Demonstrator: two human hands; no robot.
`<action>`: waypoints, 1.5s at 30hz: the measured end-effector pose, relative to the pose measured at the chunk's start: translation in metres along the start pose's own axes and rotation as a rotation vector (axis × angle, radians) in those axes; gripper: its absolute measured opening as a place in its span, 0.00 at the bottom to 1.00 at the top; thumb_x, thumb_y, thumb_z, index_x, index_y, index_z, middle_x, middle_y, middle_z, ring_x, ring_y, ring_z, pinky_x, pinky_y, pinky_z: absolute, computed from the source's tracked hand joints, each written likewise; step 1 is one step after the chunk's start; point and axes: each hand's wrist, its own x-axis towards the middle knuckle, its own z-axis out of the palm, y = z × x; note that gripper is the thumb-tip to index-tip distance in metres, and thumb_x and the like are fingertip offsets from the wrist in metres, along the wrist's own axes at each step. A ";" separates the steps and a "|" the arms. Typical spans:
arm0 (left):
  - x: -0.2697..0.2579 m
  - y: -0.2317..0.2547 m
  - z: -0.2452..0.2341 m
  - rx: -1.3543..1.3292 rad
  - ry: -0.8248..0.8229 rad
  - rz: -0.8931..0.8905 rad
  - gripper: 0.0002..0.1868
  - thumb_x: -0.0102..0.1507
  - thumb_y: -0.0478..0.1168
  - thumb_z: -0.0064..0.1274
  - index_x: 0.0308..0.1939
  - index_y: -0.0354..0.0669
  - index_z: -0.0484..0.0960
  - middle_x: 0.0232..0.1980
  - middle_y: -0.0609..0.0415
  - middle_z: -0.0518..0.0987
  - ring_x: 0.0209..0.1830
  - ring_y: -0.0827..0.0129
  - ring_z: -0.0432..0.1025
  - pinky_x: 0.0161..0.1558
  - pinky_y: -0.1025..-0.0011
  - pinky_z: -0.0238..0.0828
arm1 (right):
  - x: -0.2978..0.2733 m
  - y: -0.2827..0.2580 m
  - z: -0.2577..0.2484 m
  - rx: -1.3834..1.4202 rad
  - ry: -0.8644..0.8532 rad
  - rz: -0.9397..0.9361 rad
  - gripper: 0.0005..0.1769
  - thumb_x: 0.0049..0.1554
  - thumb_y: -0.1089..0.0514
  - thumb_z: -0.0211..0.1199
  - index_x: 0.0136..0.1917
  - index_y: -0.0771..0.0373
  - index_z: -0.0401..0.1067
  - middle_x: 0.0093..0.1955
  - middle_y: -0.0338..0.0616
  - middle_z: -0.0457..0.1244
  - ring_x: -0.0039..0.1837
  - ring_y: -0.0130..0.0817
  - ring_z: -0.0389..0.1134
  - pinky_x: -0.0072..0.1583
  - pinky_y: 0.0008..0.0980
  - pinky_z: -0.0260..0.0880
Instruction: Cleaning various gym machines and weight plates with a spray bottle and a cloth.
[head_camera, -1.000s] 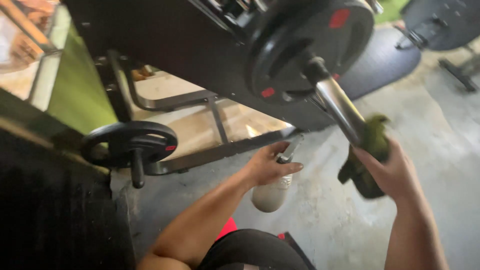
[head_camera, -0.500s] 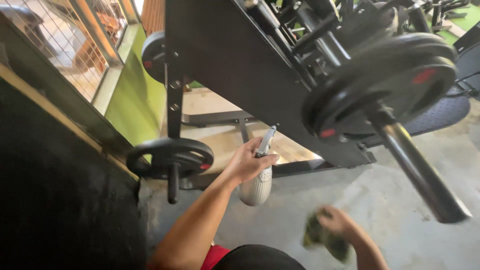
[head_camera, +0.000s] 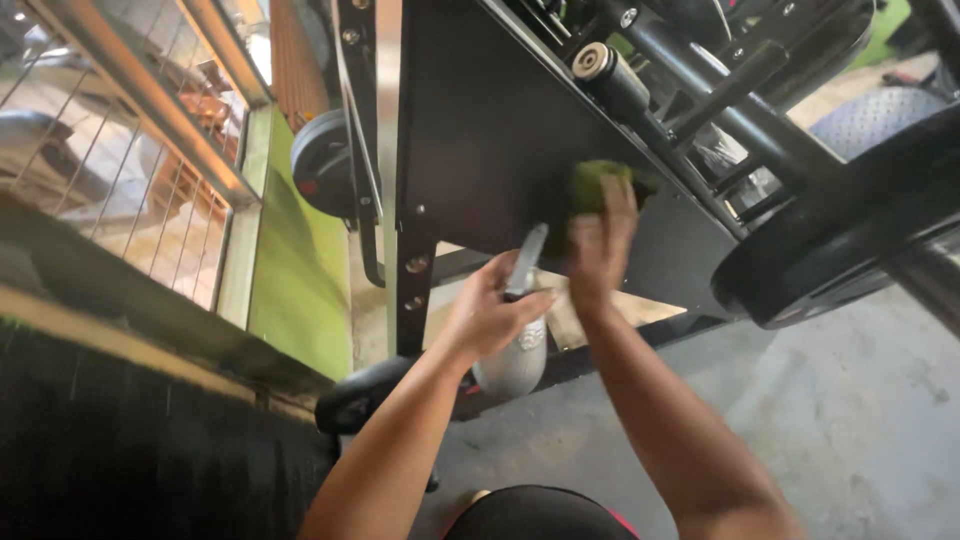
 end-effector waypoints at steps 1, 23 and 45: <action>0.001 0.001 -0.010 0.003 -0.014 -0.004 0.32 0.56 0.42 0.67 0.62 0.37 0.76 0.47 0.57 0.83 0.45 0.77 0.76 0.48 0.74 0.73 | 0.002 -0.006 0.011 -0.009 0.011 0.005 0.29 0.66 0.57 0.55 0.78 0.62 0.60 0.80 0.62 0.51 0.80 0.57 0.53 0.80 0.47 0.50; 0.087 -0.021 0.057 0.232 -0.074 -0.010 0.29 0.55 0.51 0.65 0.55 0.39 0.81 0.48 0.50 0.85 0.47 0.68 0.79 0.50 0.69 0.75 | -0.119 0.282 -0.066 -0.730 -0.176 0.088 0.41 0.67 0.42 0.47 0.86 0.59 0.41 0.88 0.62 0.37 0.89 0.60 0.33 0.85 0.52 0.31; -0.016 0.034 -0.036 -0.163 0.189 0.161 0.30 0.57 0.34 0.66 0.62 0.34 0.75 0.50 0.58 0.77 0.46 0.76 0.70 0.47 0.74 0.70 | -0.012 0.085 -0.001 -0.437 -0.222 -0.145 0.18 0.65 0.58 0.55 0.67 0.61 0.69 0.63 0.54 0.65 0.65 0.52 0.64 0.69 0.49 0.63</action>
